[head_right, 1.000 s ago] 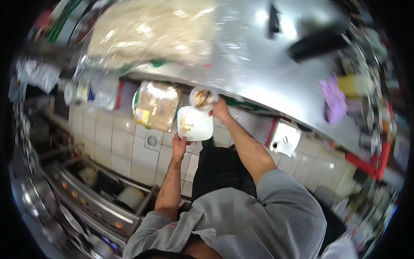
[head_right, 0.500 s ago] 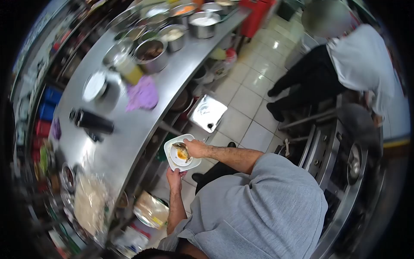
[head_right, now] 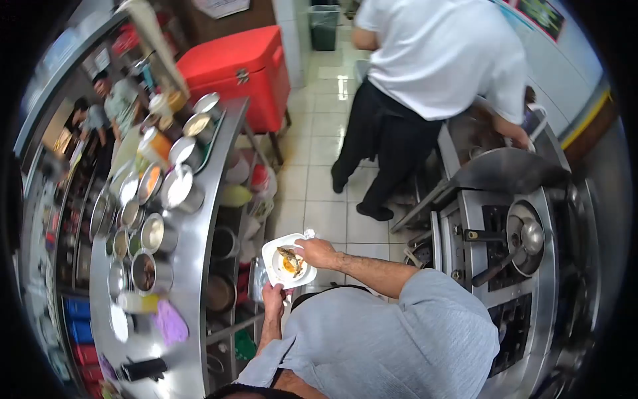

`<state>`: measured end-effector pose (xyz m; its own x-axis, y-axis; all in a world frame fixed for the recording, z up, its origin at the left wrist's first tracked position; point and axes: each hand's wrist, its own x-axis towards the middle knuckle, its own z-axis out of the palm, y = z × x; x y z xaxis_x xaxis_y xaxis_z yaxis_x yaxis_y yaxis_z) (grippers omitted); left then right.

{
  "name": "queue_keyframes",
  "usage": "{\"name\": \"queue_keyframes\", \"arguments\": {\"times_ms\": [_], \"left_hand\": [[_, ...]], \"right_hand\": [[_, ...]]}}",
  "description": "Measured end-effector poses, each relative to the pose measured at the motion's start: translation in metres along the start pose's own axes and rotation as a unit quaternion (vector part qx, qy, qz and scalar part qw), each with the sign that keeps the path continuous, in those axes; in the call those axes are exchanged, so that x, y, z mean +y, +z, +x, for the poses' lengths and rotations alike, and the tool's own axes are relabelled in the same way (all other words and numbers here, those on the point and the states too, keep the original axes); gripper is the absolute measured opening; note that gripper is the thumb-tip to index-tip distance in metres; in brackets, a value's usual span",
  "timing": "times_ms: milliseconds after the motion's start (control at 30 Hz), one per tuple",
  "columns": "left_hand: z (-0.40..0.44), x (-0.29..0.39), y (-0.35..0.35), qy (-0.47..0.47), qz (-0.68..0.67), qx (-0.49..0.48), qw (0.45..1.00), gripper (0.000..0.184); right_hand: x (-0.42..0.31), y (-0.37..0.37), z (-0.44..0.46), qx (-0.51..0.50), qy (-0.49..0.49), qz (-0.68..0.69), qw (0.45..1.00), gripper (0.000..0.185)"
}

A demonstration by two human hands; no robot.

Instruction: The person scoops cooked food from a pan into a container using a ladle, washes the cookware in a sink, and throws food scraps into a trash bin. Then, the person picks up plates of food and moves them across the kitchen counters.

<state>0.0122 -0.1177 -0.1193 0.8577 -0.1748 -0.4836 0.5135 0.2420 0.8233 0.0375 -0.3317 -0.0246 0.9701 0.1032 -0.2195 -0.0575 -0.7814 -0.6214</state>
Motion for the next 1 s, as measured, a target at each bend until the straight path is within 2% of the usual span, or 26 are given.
{"name": "queue_keyframes", "arguments": {"times_ms": [33, 100, 200, 233, 267, 333, 367, 400, 467, 500, 733, 1000], "left_hand": [[0.017, 0.006, 0.013, -0.004, 0.014, -0.020, 1.000, 0.028], [0.048, 0.021, 0.038, 0.001, 0.052, -0.073, 0.996, 0.028], [0.094, 0.040, 0.064, -0.014, 0.090, -0.141, 0.986, 0.026], [0.109, 0.045, 0.073, -0.017, 0.111, -0.156, 0.981, 0.026], [0.123, 0.051, 0.081, -0.021, 0.134, -0.171, 0.976, 0.025], [0.146, 0.065, 0.097, -0.043, 0.153, -0.205, 0.966, 0.026], [0.153, 0.073, 0.106, -0.050, 0.163, -0.224, 0.960, 0.026], [0.159, 0.079, 0.113, -0.057, 0.173, -0.239, 0.954, 0.025], [0.178, 0.094, 0.129, -0.057, 0.193, -0.261, 0.944, 0.025], [0.182, 0.104, 0.141, -0.056, 0.197, -0.269, 0.941, 0.025], [0.233, 0.116, 0.189, -0.073, 0.198, -0.287, 0.935, 0.023], [0.291, 0.128, 0.281, -0.055, 0.207, -0.298, 0.930, 0.022]], "right_hand": [[0.012, -0.010, 0.003, 0.017, 0.016, 0.007, 1.000, 0.033], [0.036, -0.021, 0.007, 0.180, 0.067, 0.077, 0.978, 0.037], [0.078, -0.018, 0.027, 0.224, 0.102, 0.123, 0.961, 0.041], [0.087, -0.017, 0.034, 0.304, 0.067, 0.095, 0.945, 0.044], [0.095, -0.015, 0.037, 0.314, 0.082, 0.101, 0.940, 0.044], [0.090, -0.041, 0.039, 0.298, 0.183, 0.241, 0.905, 0.043], [0.104, -0.035, 0.046, 0.320, 0.218, 0.266, 0.883, 0.041], [0.103, -0.045, 0.045, 0.326, 0.227, 0.268, 0.878, 0.041], [0.104, -0.070, 0.047, 0.203, 0.264, 0.399, 0.854, 0.042], [0.109, -0.070, 0.055, 0.224, 0.224, 0.452, 0.834, 0.043], [0.140, -0.104, 0.080, 0.212, 0.244, 0.544, 0.774, 0.042], [0.213, -0.164, 0.126, 0.243, 0.237, 0.557, 0.758, 0.044]]}}
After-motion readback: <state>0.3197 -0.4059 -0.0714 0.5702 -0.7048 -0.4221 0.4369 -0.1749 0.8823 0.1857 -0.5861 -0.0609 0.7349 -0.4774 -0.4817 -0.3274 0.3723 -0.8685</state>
